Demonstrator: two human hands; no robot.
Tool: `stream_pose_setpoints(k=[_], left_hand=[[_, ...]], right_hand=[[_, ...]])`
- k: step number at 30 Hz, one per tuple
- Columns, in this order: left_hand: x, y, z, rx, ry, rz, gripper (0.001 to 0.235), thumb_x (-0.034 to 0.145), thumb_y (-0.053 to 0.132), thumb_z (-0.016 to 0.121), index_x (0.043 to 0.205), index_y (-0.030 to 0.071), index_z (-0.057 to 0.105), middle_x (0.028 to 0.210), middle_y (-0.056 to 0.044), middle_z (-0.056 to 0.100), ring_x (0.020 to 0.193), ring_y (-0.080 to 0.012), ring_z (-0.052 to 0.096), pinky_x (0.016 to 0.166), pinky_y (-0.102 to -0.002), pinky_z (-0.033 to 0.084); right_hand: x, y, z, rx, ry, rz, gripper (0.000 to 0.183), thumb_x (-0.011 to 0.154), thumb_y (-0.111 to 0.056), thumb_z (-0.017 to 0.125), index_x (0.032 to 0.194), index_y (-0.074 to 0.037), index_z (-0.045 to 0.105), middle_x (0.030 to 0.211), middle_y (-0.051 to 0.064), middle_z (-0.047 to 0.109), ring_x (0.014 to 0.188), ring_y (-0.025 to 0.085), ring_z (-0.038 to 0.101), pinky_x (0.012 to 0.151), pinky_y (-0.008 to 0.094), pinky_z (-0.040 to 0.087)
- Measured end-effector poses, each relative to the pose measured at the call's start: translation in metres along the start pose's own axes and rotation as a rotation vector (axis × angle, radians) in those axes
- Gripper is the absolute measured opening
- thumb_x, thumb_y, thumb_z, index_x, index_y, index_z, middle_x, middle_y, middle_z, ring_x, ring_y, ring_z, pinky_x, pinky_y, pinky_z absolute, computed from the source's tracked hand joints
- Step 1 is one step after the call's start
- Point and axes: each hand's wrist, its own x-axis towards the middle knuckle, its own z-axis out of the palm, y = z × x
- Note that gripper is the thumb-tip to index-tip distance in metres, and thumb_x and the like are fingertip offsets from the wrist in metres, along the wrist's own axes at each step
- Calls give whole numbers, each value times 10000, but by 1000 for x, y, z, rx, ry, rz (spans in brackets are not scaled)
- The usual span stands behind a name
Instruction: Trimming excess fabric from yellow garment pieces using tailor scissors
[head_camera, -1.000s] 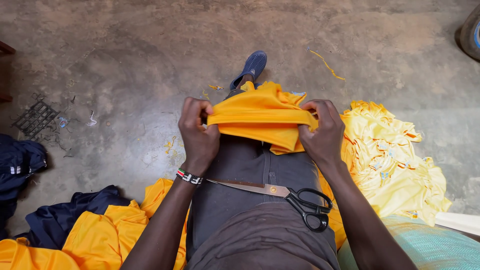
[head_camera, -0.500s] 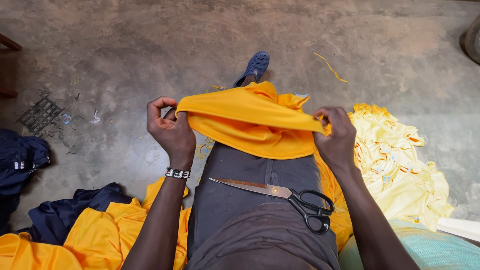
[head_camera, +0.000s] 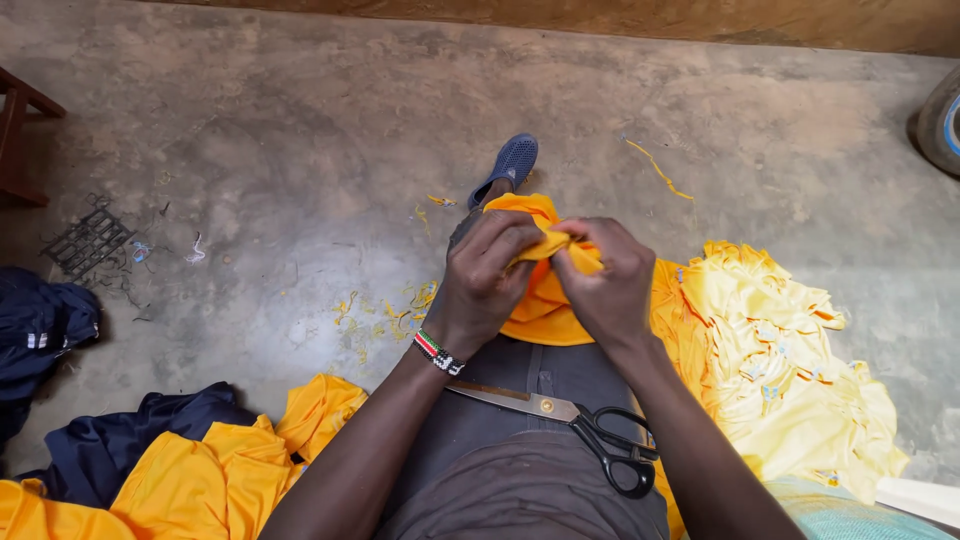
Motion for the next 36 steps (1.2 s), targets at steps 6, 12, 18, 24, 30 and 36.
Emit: stream_pose_setpoints(k=[6, 12, 18, 24, 30, 36], left_hand=[[-11, -34, -13, 249, -10, 8, 362, 819, -155, 718, 1143, 2, 686, 1077, -165, 644, 1047, -404, 682, 863, -488, 608], [-3, -64, -23, 285, 123, -78, 396, 729, -209, 614, 1041, 23, 686, 1013, -130, 601, 946, -409, 686, 810, -436, 609], [15, -86, -51, 264, 213, -61, 427, 635, -159, 465, 961, 26, 670, 958, -128, 617, 898, -303, 638, 803, -380, 517], [-25, -122, -111, 350, 197, -66, 304, 692, -174, 472, 871, 15, 630, 914, -143, 615, 846, -295, 621, 747, -378, 482], [-76, -132, -160, 662, -760, -665, 421, 712, -11, 769, 1128, 44, 742, 1153, -131, 758, 1039, -346, 690, 835, -472, 523], [-54, -53, -88, 24, -502, -384, 237, 887, 43, 682, 1121, 61, 715, 1073, -100, 710, 951, -225, 679, 837, -326, 504]], right_hand=[[1, 19, -24, -15, 200, 38, 240, 821, 72, 773, 984, -100, 812, 846, 66, 739, 838, 259, 740, 781, 361, 581], [-21, 40, -75, -134, 266, 71, 207, 853, 60, 788, 1001, -79, 828, 829, 80, 720, 799, 243, 711, 789, 356, 562], [-50, 41, -113, -267, 196, 134, 137, 951, 93, 693, 1052, 58, 779, 1014, 175, 761, 949, 245, 731, 833, 321, 542], [-91, 45, -58, 93, -284, 257, 155, 832, -52, 777, 985, -54, 751, 937, 68, 742, 884, 185, 705, 834, 292, 521], [-88, 28, -63, 66, -493, 31, 464, 772, -285, 902, 1157, -124, 699, 1211, 88, 614, 1157, 244, 600, 1014, 334, 467], [-87, 23, -113, -45, -1085, 559, 193, 798, -340, 869, 830, -201, 739, 788, -80, 735, 744, 64, 648, 717, 235, 520]])
